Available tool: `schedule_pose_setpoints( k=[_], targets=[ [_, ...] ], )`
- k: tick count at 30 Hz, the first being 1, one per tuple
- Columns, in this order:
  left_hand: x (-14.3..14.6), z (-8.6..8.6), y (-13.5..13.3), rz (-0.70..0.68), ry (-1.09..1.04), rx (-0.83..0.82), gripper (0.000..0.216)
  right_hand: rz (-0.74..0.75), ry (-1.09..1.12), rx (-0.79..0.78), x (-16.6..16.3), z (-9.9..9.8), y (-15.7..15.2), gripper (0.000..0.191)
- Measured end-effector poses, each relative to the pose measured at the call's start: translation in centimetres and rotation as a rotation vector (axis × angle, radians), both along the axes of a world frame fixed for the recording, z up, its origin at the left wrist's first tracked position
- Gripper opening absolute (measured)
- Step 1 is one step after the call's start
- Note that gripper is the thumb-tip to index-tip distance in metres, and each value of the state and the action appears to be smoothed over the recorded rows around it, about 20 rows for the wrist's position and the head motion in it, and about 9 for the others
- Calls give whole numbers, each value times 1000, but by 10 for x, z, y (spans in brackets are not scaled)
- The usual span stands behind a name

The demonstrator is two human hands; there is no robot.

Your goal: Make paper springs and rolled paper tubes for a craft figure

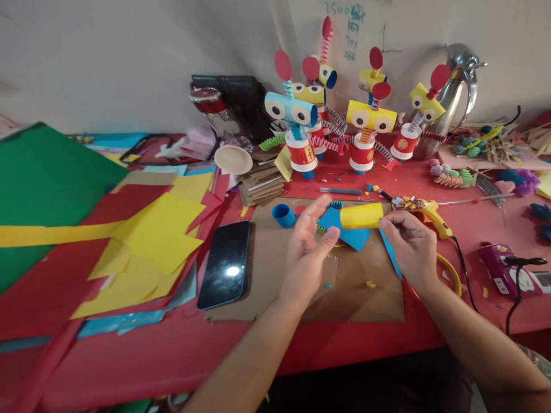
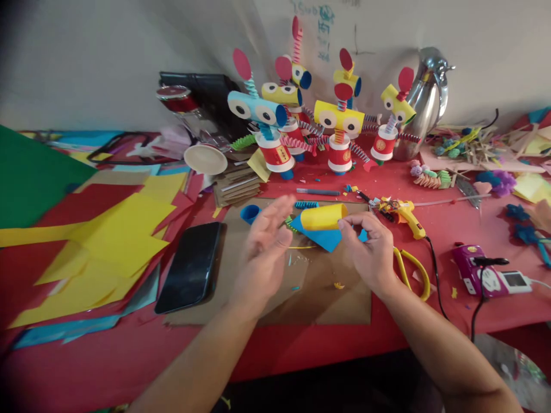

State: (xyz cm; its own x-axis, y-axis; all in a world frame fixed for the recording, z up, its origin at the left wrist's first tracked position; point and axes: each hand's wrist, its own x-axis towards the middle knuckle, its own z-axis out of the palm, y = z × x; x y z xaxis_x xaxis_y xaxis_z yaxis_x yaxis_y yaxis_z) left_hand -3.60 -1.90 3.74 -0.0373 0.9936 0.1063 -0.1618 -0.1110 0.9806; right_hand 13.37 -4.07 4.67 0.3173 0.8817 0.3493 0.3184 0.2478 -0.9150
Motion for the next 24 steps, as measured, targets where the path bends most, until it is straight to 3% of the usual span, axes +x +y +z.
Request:
schedule_pose_setpoints(
  k=[4, 6, 8, 11, 15, 17, 24],
  targets=[
    [-9, -2, 6, 335, 90, 100, 28, -3, 141, -58, 1, -1, 3, 10],
    [-13, -2, 8, 390, 106, 120, 18, 2, 147, -66, 1, -1, 3, 9],
    [-15, 0, 9, 344, 153, 123, 9, 3, 129, -61, 0, -1, 2, 10],
    [-11, 2, 6, 231, 346, 134, 15, 3, 82, -42, -1, -3, 0, 10],
    [0, 2, -1, 236, 537, 216, 53, 22, -3, -24, -4, -4, -3, 10],
    [2, 1, -2, 209, 555, 270, 61, 53, -57, 4, -5, -4, -4, 10],
    [-8, 8, 8, -150, 563, 232, 37, 164, -125, 56, -7, -2, -4, 10]
  ],
)
